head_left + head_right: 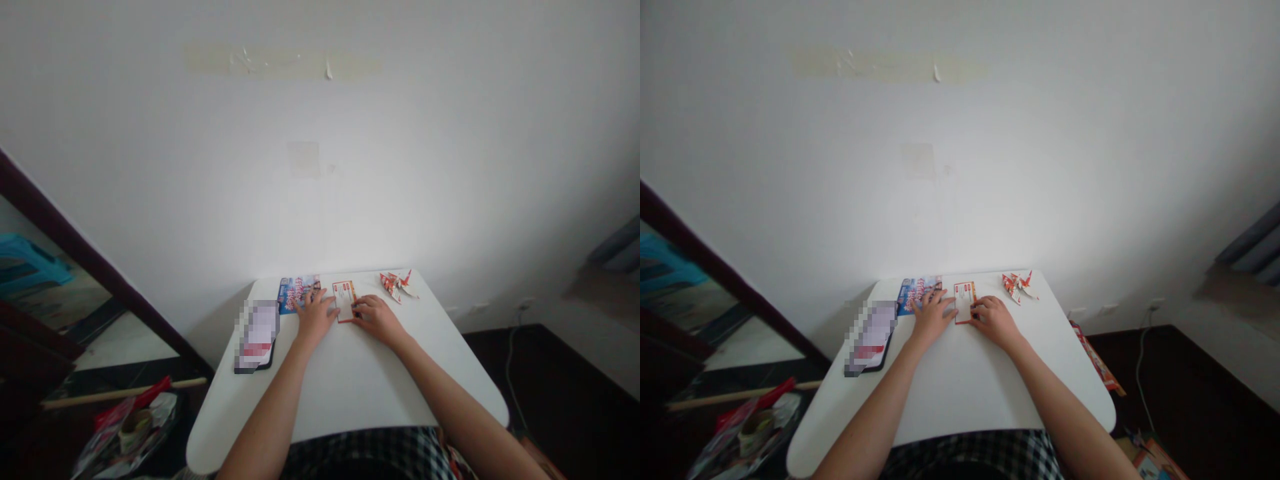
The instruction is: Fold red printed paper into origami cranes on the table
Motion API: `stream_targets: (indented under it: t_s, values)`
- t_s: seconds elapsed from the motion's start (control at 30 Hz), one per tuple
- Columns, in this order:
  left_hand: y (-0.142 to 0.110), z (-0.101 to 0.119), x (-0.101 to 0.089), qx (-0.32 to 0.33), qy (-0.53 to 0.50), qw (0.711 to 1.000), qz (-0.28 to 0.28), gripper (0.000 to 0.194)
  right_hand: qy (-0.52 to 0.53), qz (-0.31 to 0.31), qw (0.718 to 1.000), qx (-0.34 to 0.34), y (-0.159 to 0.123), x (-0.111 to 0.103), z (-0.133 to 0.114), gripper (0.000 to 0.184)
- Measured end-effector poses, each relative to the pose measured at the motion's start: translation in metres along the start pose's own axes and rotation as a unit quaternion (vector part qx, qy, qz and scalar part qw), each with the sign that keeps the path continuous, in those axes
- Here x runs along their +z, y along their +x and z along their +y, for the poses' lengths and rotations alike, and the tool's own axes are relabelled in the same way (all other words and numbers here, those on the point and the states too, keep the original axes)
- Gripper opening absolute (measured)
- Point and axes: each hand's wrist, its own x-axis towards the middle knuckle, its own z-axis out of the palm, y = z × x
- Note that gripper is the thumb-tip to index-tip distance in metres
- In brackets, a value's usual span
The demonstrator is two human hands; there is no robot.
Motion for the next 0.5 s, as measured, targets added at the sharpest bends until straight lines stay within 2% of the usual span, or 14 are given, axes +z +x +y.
stream_targets:
  t_s: [0.3, 0.5]
  values:
    - [0.0032, -0.003, 0.0001, -0.02, -0.024, 0.999, 0.025, 0.037, -0.005, 0.023, 0.999, -0.032, -0.0004, 0.0028, 0.0039, 0.018]
    - [0.0043, -0.0061, 0.001, -0.024, -0.032, 0.999, 0.025, 0.034, -0.037, 0.038, 0.998, -0.017, 0.0003, 0.0068, 0.0055, 0.022]
